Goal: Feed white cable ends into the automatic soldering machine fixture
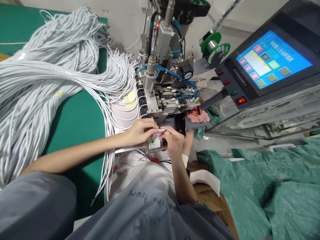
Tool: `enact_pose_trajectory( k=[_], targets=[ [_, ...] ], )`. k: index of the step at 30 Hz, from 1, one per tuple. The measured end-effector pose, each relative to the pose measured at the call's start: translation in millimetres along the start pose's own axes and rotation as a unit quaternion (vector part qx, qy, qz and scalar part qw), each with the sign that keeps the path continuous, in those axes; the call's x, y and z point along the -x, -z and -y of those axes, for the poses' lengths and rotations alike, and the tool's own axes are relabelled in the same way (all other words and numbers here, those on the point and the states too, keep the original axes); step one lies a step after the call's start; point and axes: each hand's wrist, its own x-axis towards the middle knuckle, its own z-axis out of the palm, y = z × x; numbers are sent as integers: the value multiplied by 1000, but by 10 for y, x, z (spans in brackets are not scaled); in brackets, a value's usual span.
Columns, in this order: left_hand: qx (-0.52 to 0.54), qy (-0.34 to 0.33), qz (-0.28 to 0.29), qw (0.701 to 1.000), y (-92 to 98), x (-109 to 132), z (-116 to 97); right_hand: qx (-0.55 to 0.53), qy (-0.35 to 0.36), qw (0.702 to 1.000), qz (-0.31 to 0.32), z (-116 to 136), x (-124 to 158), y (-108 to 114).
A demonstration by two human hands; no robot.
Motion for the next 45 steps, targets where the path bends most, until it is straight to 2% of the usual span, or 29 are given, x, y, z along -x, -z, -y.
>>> enact_pose_trajectory(
  k=[4, 8, 10, 14, 19, 25, 31, 33, 35, 38, 40, 42, 45],
  targets=[
    [3, -11, 6, 1000, 12, 6, 5, 56, 19, 998, -7, -15, -22, 25],
    [-31, -22, 98, 994, 56, 1, -7, 112, 35, 993, 9, 36, -62, 39],
    [-72, -22, 110, 991, 76, -2, -14, 132, 26, 991, 18, 77, -80, 49],
    [-136, -34, 90, 986, 91, 6, 14, 188, 10, 981, 52, 137, -130, 101],
    [-168, -60, 93, 980, 85, 30, 68, 226, -10, 969, 99, 129, -223, 160],
    [-104, -28, 18, 994, 55, 24, 37, 186, 25, 981, 43, 47, -181, 68],
    [-30, 0, 3, 1000, 17, 16, 56, 134, 75, 988, -19, -134, -101, -76],
    [-75, -14, 12, 997, 41, 15, 66, 169, 97, 980, -35, -127, -105, -98],
    [-179, -45, 36, 982, 82, 13, 80, 242, 126, 961, -35, -70, -130, -91],
    [-352, -108, 81, 926, 134, 16, 114, 331, 144, 932, 27, 35, -201, -34],
    [-399, -128, 96, 903, 133, 26, 143, 336, 126, 931, 69, 62, -250, 6],
    [-383, -106, 86, 914, 98, 41, 167, 317, 104, 940, 72, 40, -283, 19],
    [-283, -20, 30, 959, 19, 57, 186, 283, 97, 954, 26, -53, -288, -24]
  ],
)
